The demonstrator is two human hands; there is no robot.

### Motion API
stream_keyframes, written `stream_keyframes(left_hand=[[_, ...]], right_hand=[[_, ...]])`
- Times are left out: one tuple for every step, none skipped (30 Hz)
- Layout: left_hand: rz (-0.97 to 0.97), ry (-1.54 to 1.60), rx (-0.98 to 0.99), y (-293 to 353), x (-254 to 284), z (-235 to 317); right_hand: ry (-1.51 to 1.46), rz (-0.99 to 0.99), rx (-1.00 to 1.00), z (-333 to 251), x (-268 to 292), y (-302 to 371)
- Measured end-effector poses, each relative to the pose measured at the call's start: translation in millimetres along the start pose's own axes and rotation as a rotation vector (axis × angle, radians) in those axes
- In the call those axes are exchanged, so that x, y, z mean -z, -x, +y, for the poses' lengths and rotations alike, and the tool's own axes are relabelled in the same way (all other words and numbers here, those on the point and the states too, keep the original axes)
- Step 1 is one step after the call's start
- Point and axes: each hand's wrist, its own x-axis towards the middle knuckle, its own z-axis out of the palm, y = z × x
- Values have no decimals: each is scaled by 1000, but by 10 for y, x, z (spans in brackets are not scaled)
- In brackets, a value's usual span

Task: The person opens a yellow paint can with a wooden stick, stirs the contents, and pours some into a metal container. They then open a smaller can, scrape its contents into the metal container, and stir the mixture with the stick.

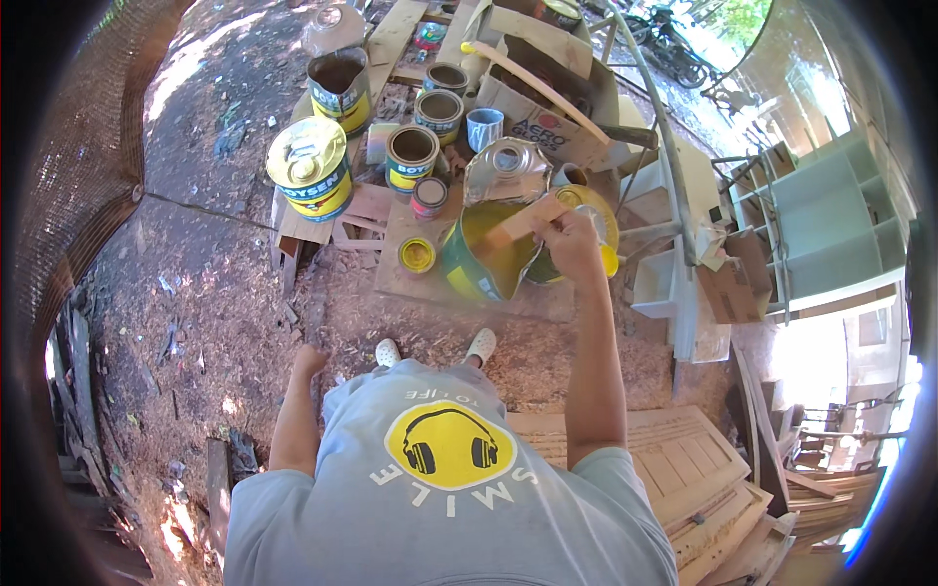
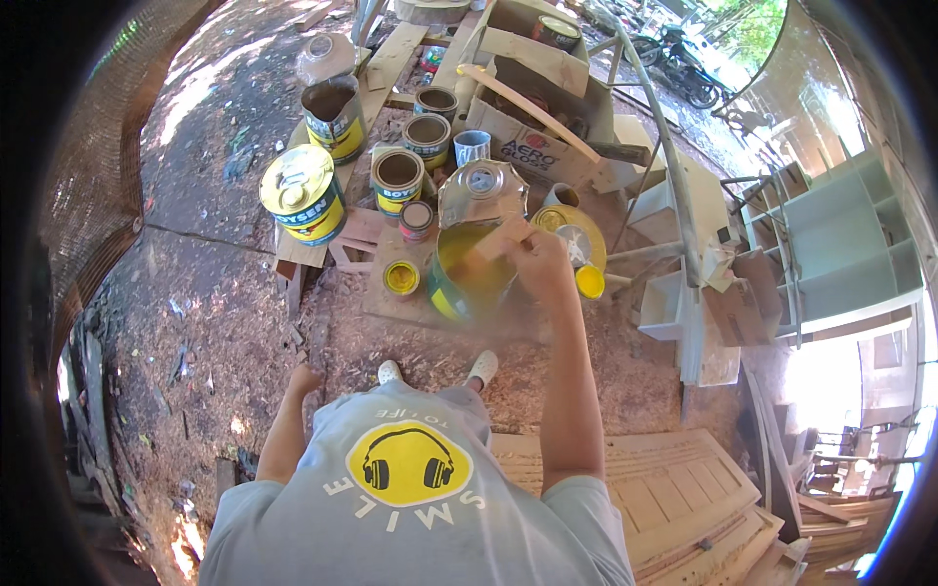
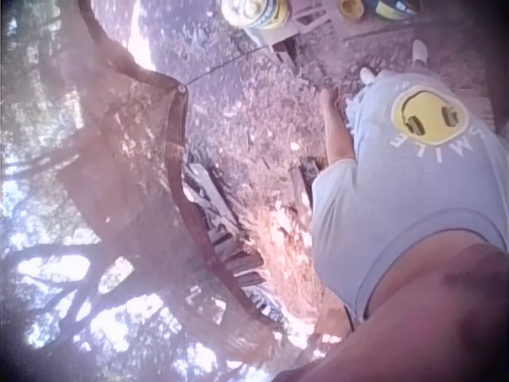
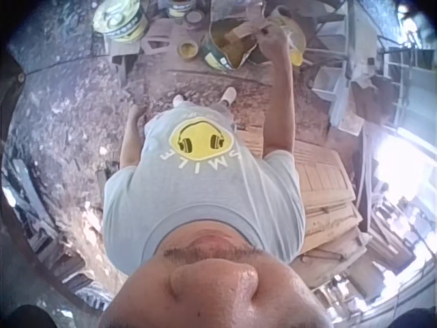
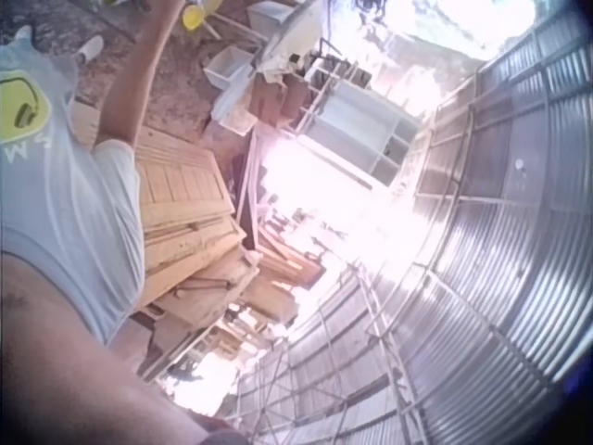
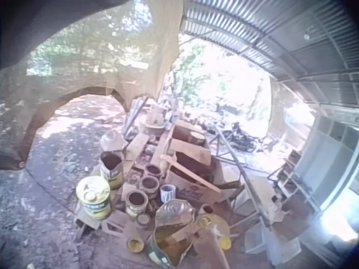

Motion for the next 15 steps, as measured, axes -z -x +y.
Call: stream_keyframes(left_hand=[[2, -38, 3, -9, -16, 5], [0, -66, -18, -7, -40, 13], [-3, -95, -39, 1, -71, 28], [-5, -126, -56, 9, -91, 29], [-75, -153, -89, -3, -89, 52], [-145, -182, -122, -24, -88, 90], [-212, -216, -159, -65, -55, 169], [-364, -217, -228, -34, 77, 504], [-522, -227, -298, 100, 254, 1048], [-565, -315, -569, 132, 213, 1338], [-608, -407, -853, 136, 137, 1666], [-678, -244, -903, 358, 199, 2218], [-735, -87, -926, 736, 424, 2786], [-703, -78, -1022, 1044, 541, 3259], [-667, -67, -1115, 1307, 620, 3677]], right_hand=[[-42, 33, 42, -9, -7, -20], [31, 46, 101, -12, 12, -24], [104, 59, 159, -13, 45, -22], [173, 71, 216, -63, 69, -11], [229, 27, 145, -185, 109, 5], [284, -16, 71, -320, 149, 19], [335, -53, -3, -385, 164, 31], [247, -78, -15, -354, 151, 34], [158, -98, -33, -283, 130, 37], [53, -131, -36, -243, 70, 23], [-80, -70, 19, -204, -35, 38], [-189, 4, 64, -171, -105, 64], [-107, 32, 150, -154, -106, 69], [-27, 49, 240, -198, -81, 68], [52, 61, 332, -238, -61, 62]])
